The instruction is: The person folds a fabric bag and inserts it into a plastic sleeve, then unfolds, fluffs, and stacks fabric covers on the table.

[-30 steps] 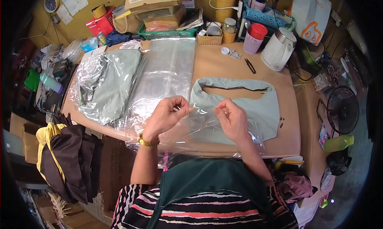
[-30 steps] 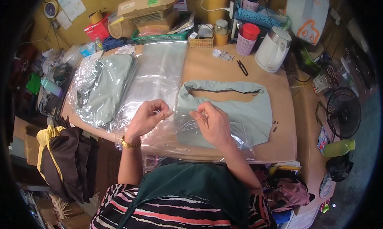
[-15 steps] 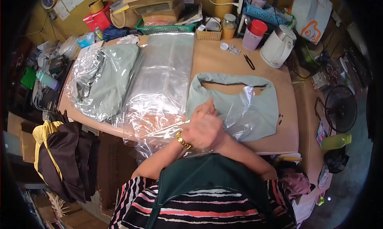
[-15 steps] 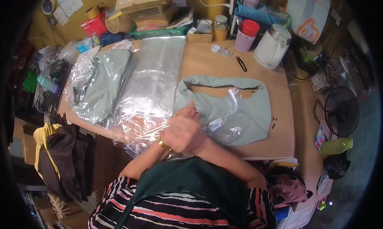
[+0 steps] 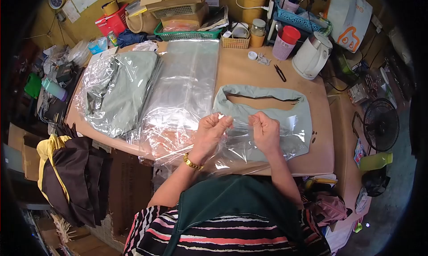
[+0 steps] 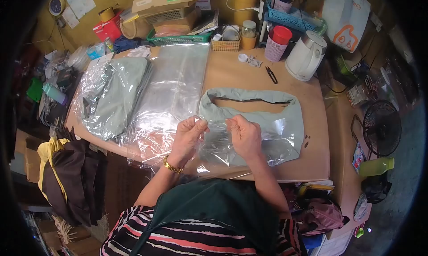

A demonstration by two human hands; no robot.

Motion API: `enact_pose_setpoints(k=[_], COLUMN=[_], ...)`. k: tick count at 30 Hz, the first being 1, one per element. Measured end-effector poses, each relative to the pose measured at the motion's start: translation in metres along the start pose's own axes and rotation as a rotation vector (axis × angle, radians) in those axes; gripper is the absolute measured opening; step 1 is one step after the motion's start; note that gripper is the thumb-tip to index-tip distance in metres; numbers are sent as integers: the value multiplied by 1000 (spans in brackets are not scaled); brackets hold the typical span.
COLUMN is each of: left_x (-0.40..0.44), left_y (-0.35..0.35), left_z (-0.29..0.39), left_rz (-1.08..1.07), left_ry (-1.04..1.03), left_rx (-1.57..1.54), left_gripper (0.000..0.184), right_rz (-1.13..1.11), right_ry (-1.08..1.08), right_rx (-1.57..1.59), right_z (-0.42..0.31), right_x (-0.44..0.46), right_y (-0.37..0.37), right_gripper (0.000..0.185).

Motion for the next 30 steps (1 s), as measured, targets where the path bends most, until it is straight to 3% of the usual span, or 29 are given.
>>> enact_pose_setpoints(k=[1, 3, 5, 9, 11, 13, 15, 17, 21, 23, 25, 28, 30], left_x=[-1, -4, -3, -2, 0, 0, -1, -2, -2, 1, 2, 0, -5], left_y=[-5, -21, -21, -9, 5, 1, -14, -14, 4, 12, 4, -12, -12], left_z=[-1, 7, 15, 9, 0, 2, 11, 13, 3, -7, -5, 6, -6], left_rz=[1, 22, 71, 65, 62, 59, 187, 197, 147, 117, 86, 111, -142], left_ry=[-2, -212, -192, -186, -111, -37, -192, -203, -126, -102, -80, -377, -165], left_rx=[-1, 135, 121, 131, 101, 74, 70, 85, 201, 163, 124, 138, -57], left_gripper=[9, 8, 9, 10, 11, 12, 14, 15, 16, 16, 16, 19, 19], right_rz=[56, 113, -158, -186, -118, -184, -246, -29, 79, 15, 11, 54, 102], right_ry=[-8, -13, -147, 40, -126, -211, -295, -141, -82, -51, -22, 21, 30], right_rx=[5, 9, 387, 181, 459, 356, 250, 369, 363, -14, -58, -18, 67], right_z=[4, 5, 3, -1, 1, -4, 0, 4, -3, -7, -7, -6, 1], right_x=[1, 2, 1, -2, -3, -2, -4, -4, -5, -6, -6, -7, -8], right_y=[1, 8, 6, 0, -1, 8, 6, -1, 0, 4, 6, 3, -2], right_gripper=[16, 15, 16, 15, 10, 8, 6, 13, 17, 17, 15, 17, 21])
Point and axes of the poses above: each hand's wrist, its own x-axis towards the middle knuckle, its own y-axis out of the back of the hand, z = x × y, the point moved 3 cm from there along x, towards the middle knuckle, and after that the axes turned 5 degrees about x, right-handed, at the moved point
